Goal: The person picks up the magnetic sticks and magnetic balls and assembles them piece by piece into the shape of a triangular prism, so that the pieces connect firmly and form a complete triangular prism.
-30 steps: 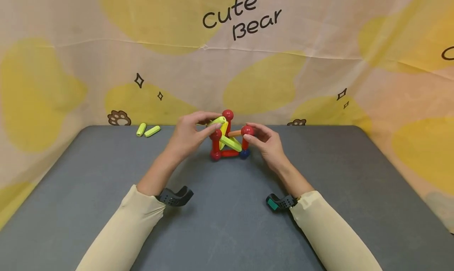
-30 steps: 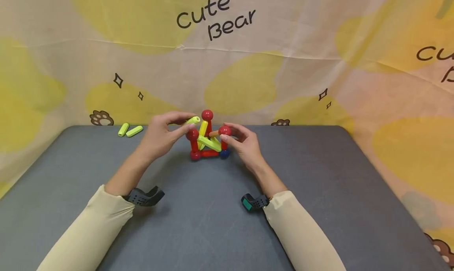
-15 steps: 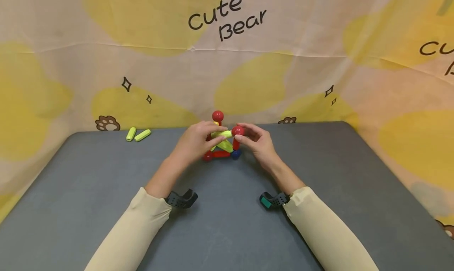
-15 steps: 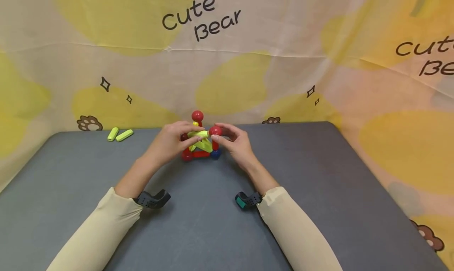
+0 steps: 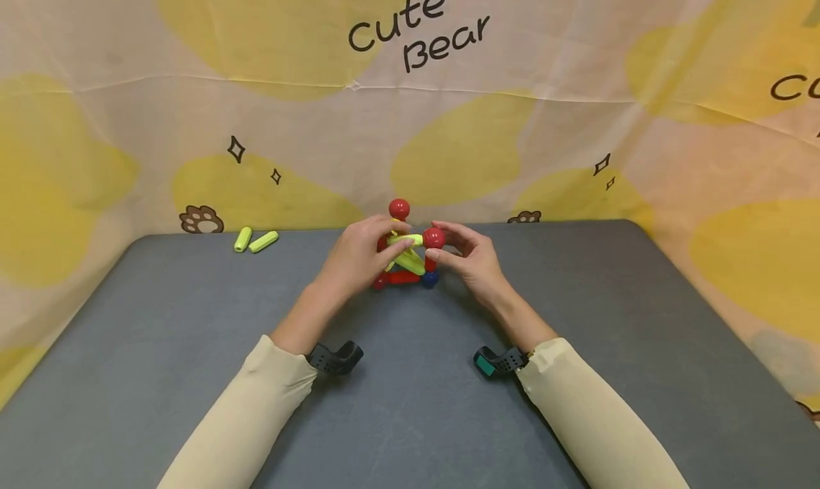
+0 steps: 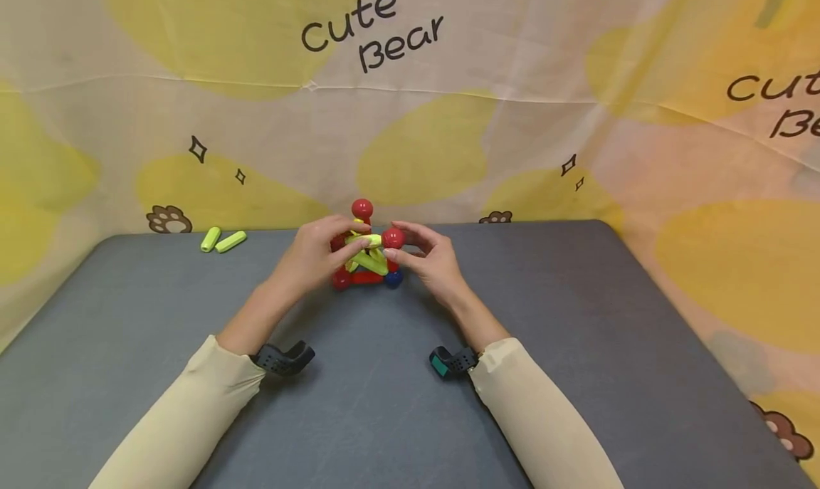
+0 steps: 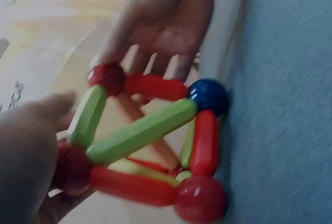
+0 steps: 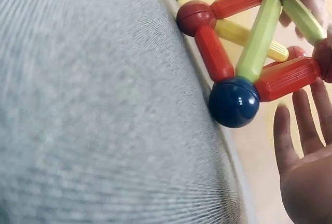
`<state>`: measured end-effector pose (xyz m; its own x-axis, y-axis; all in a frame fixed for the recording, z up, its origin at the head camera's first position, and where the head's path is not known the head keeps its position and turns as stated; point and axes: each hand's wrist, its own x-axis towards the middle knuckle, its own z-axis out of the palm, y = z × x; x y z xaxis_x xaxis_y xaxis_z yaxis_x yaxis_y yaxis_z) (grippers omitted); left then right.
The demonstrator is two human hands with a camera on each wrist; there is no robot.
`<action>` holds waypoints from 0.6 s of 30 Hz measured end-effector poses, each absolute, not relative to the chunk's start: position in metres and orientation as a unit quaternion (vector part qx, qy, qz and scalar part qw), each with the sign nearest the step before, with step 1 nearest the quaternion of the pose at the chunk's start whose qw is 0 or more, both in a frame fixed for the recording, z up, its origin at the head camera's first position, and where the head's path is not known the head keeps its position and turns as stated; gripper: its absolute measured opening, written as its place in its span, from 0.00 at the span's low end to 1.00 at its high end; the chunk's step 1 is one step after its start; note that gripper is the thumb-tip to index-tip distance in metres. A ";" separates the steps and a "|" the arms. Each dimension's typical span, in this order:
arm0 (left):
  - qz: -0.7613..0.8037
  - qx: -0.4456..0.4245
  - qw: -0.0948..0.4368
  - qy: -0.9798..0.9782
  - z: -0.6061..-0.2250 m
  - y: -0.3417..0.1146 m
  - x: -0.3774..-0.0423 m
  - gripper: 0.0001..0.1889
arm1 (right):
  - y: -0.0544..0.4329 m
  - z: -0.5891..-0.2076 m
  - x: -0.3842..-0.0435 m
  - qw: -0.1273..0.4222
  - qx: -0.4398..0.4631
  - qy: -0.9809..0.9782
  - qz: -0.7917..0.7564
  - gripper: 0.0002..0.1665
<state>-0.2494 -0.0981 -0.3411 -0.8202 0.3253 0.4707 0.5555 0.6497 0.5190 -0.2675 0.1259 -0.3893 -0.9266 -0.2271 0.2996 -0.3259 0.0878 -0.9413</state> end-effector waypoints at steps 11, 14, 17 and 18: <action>-0.509 -0.133 -0.022 -0.850 -0.345 -0.120 -0.260 0.21 | 0.124 -0.396 -0.269 0.018 0.048 -0.770 0.636 0.23; -0.513 -0.148 -0.055 -0.844 -0.342 -0.112 -0.255 0.19 | 0.123 -0.396 -0.270 -0.011 0.064 -0.751 0.657 0.28; -0.508 -0.164 -0.066 -0.843 -0.341 -0.099 -0.250 0.19 | 0.125 -0.396 -0.271 -0.045 0.097 -0.730 0.675 0.32; -0.508 -0.169 -0.064 -0.842 -0.340 -0.095 -0.248 0.19 | 0.126 -0.396 -0.271 -0.054 0.108 -0.724 0.679 0.33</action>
<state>-0.2483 -0.0949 -0.3402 -0.9348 0.3496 0.0633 0.2193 0.4275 0.8770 -0.2715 0.1258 -0.3963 -0.9707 -0.2302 0.0694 -0.0840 0.0540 -0.9950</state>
